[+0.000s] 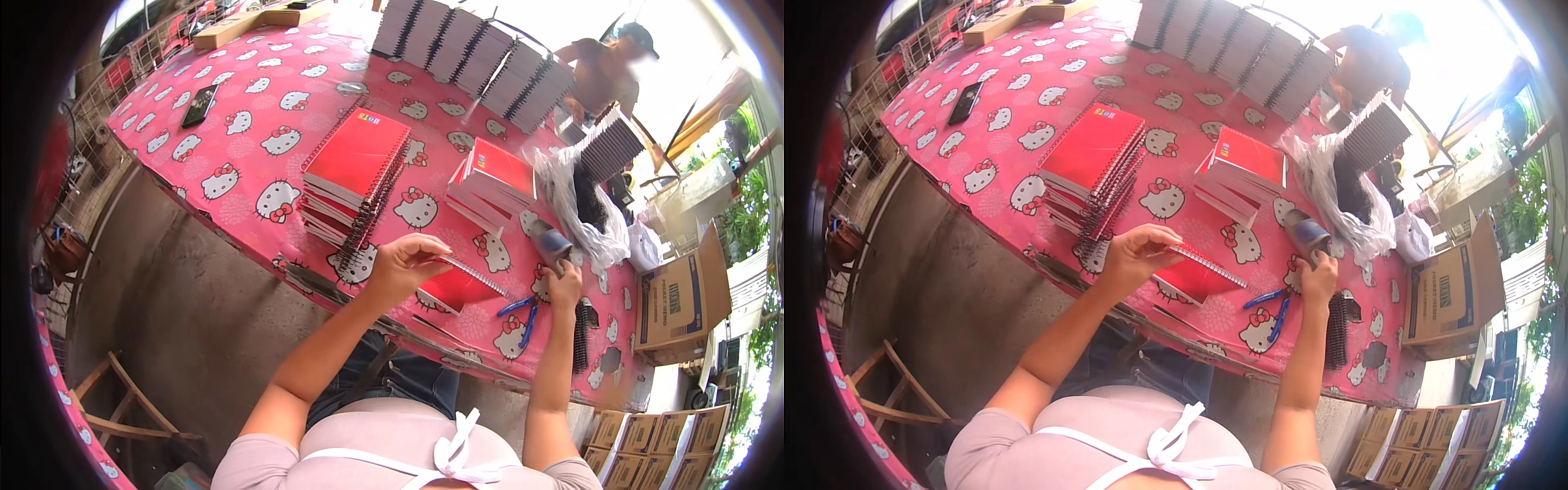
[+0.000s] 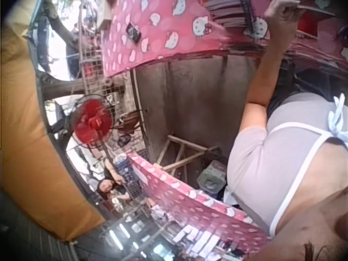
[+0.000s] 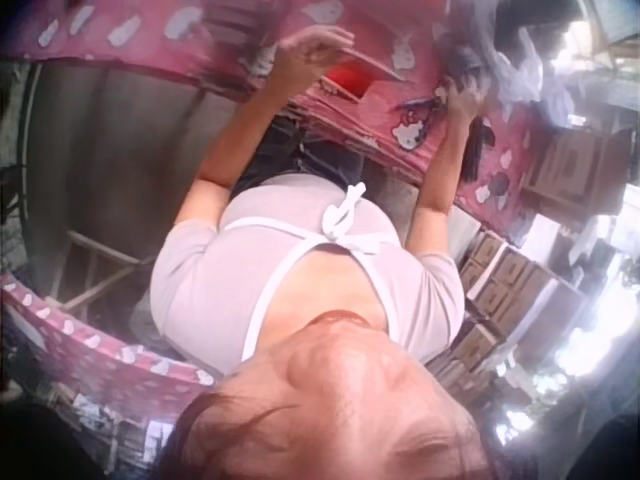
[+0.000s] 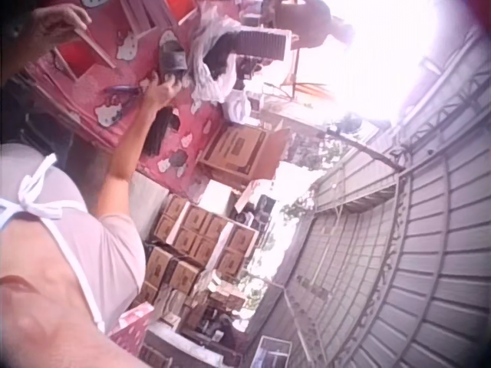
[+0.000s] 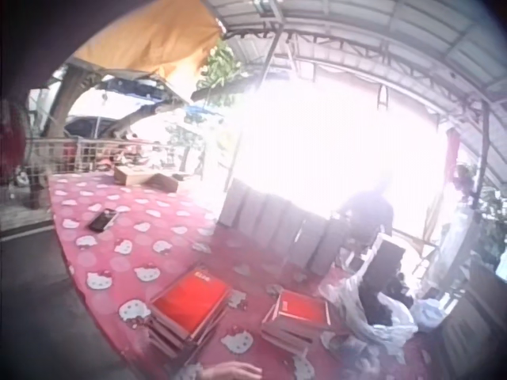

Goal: The person prepares notebooks by applying tape to the spiral bindings and trimming the excess tape with scissors. The person then stacks the finished notebooks together.

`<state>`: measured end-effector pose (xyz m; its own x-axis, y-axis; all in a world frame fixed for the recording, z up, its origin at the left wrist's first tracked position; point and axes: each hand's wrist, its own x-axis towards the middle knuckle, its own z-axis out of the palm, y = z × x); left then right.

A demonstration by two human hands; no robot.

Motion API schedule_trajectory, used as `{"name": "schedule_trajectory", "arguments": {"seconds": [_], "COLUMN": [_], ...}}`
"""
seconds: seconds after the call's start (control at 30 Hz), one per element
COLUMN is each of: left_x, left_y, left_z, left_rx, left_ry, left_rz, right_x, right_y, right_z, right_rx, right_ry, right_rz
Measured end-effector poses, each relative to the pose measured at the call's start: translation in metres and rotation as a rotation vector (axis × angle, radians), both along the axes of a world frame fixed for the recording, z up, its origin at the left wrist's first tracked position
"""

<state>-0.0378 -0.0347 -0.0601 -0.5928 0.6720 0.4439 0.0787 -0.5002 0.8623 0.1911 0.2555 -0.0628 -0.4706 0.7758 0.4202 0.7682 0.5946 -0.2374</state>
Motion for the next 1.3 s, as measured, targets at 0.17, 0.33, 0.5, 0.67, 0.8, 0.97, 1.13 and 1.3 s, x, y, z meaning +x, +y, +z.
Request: {"name": "schedule_trajectory", "arguments": {"seconds": [0.17, 0.33, 0.5, 0.67, 0.8, 0.97, 1.13, 1.3], "left_x": [0.025, 0.037, 0.043, 0.042, 0.042, 0.042, 0.037, 0.028], "left_y": [-0.023, -0.019, -0.013, -0.015, -0.017, -0.018, -0.024, -0.030], "left_z": [0.039, -0.017, -0.016, -0.016, -0.009, -0.003, 0.000, 0.032], "left_rx": [0.102, -0.184, -0.119, -0.068, -0.064, -0.040, 0.035, 0.056], "left_ry": [0.674, 0.639, 0.515, 0.447, 0.578, 0.634, 0.740, 0.756], "left_rz": [0.307, 0.243, 0.374, 0.389, 0.439, 0.456, 0.415, 0.447], "right_x": [0.005, -0.011, 0.007, 0.008, -0.013, -0.025, -0.017, -0.020], "right_y": [-0.077, -0.147, -0.150, -0.164, -0.205, -0.208, -0.184, -0.206], "right_z": [0.001, 0.002, -0.016, 0.006, 0.053, 0.058, 0.043, 0.050], "right_rx": [-0.167, -0.268, -0.220, -0.472, -0.454, -0.330, -1.902, -1.872], "right_ry": [-0.249, -0.194, -0.153, 0.093, 0.264, 0.211, 0.573, 0.835], "right_rz": [-0.198, -0.064, 0.221, 0.313, 0.703, 0.750, 0.653, 0.654]}}
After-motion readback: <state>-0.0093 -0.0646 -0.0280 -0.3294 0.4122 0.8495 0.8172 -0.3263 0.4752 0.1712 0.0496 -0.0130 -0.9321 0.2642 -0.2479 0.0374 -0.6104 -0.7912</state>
